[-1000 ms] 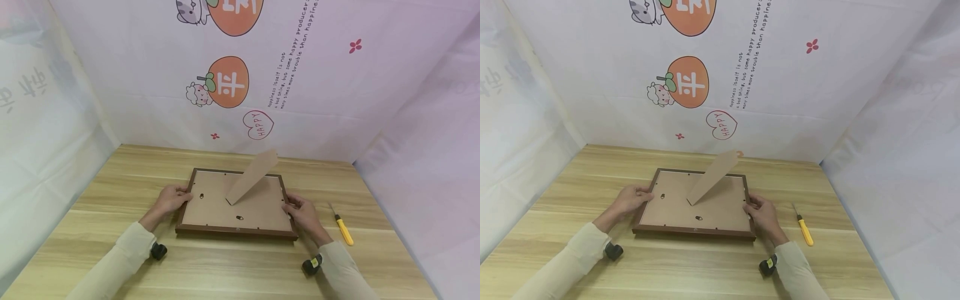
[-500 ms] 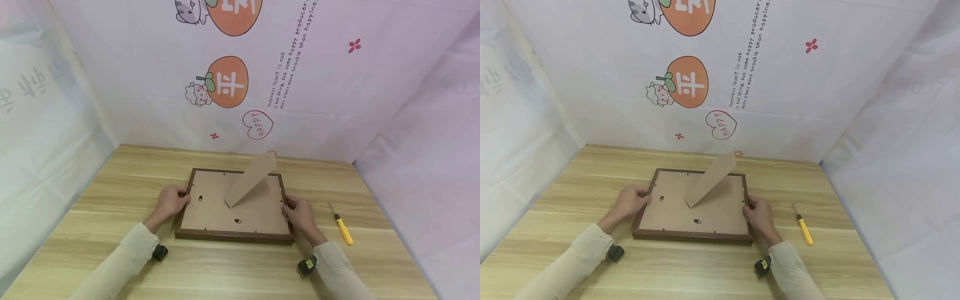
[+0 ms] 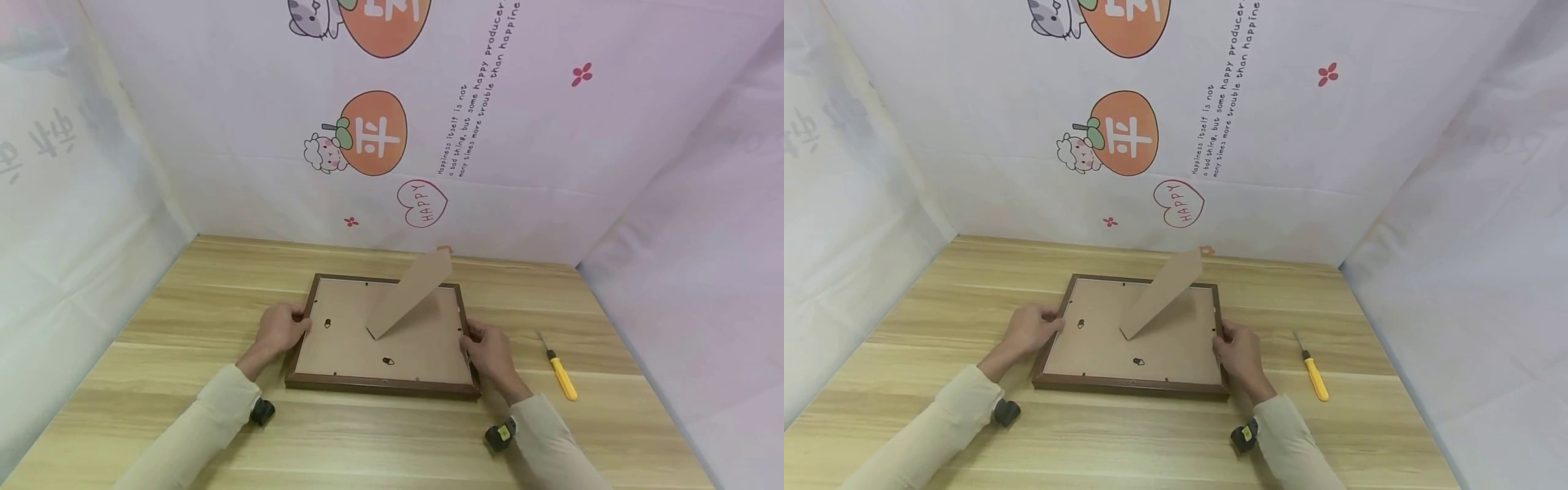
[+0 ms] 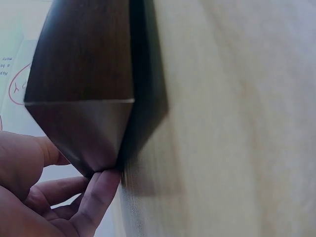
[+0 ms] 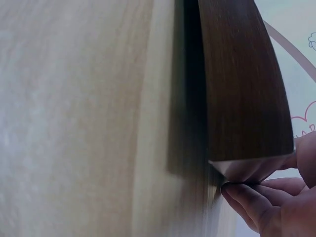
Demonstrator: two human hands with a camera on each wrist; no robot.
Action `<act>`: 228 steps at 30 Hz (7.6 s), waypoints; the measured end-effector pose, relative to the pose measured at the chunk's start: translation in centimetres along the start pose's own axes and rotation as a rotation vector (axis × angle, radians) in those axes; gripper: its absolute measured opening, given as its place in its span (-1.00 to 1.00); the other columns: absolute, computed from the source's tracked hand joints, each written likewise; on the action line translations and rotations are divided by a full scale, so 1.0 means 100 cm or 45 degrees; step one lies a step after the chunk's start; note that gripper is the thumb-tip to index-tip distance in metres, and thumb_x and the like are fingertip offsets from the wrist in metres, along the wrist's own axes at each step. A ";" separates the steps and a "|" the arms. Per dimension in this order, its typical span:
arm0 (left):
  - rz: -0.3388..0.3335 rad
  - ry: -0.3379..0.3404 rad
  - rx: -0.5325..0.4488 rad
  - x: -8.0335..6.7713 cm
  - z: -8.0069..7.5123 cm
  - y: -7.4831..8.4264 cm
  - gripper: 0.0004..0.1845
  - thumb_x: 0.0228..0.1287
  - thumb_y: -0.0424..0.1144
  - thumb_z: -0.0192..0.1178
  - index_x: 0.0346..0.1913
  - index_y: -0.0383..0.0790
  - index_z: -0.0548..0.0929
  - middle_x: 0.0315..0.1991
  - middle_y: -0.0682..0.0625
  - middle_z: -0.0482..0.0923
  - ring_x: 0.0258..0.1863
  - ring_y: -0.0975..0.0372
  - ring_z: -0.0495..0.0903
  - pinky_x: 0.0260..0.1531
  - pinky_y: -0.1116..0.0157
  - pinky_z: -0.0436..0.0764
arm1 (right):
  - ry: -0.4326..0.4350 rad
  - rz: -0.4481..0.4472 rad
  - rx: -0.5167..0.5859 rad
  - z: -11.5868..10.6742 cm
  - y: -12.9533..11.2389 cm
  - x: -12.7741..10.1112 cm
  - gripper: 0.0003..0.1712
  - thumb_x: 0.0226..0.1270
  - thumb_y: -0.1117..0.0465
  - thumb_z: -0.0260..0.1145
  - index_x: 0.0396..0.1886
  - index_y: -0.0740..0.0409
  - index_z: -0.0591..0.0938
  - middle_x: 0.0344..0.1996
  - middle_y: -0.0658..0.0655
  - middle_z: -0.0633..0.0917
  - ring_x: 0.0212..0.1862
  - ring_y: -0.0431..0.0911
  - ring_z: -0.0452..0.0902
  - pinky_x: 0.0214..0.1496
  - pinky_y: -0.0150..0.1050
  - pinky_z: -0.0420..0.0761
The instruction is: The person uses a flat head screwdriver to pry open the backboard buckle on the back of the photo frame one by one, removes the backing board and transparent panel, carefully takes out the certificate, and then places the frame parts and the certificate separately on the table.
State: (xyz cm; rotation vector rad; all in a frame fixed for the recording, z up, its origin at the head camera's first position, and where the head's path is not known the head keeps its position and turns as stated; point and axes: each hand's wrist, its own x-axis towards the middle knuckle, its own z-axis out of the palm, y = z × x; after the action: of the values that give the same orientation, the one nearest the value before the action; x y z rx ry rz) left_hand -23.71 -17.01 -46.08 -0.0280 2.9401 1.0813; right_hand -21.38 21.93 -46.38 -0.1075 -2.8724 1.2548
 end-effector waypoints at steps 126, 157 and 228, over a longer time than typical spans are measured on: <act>-0.154 -0.098 -0.298 0.009 0.005 -0.014 -0.58 0.29 -0.25 0.25 0.15 -0.40 0.54 -0.01 -0.27 0.61 -0.04 -0.01 0.61 -0.12 0.20 0.66 | -0.003 -0.204 0.130 -0.043 -0.007 -0.016 -0.54 0.49 0.04 0.17 0.21 0.23 0.55 0.07 0.27 0.68 0.08 0.08 0.62 -0.01 -0.48 0.61; -0.165 -0.114 -0.307 0.012 0.003 -0.015 -0.58 0.30 -0.24 0.24 0.16 -0.38 0.54 0.02 -0.26 0.60 0.04 -0.02 0.59 -0.02 0.15 0.64 | 0.340 0.102 -0.079 -0.095 0.076 -0.033 -0.59 0.46 0.09 0.21 0.14 0.25 0.60 0.11 0.34 0.65 -0.30 -0.71 0.32 -0.27 -0.66 0.48; -0.105 -0.091 -0.245 0.011 0.001 -0.016 -0.60 0.29 -0.22 0.24 0.10 -0.40 0.56 -0.02 -0.28 0.62 -0.01 -0.05 0.61 -0.05 0.11 0.64 | 0.133 -0.326 -0.139 -0.034 -0.027 0.006 -0.73 0.38 0.28 0.28 0.03 0.25 0.67 0.04 0.36 0.62 0.12 0.24 0.54 0.08 0.12 0.63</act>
State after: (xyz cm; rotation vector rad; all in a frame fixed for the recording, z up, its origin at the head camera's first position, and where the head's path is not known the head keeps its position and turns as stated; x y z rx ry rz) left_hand -24.76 -18.20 -47.17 -0.1080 2.7359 1.3191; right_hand -22.05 22.61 -42.11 0.1837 -2.7551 1.0169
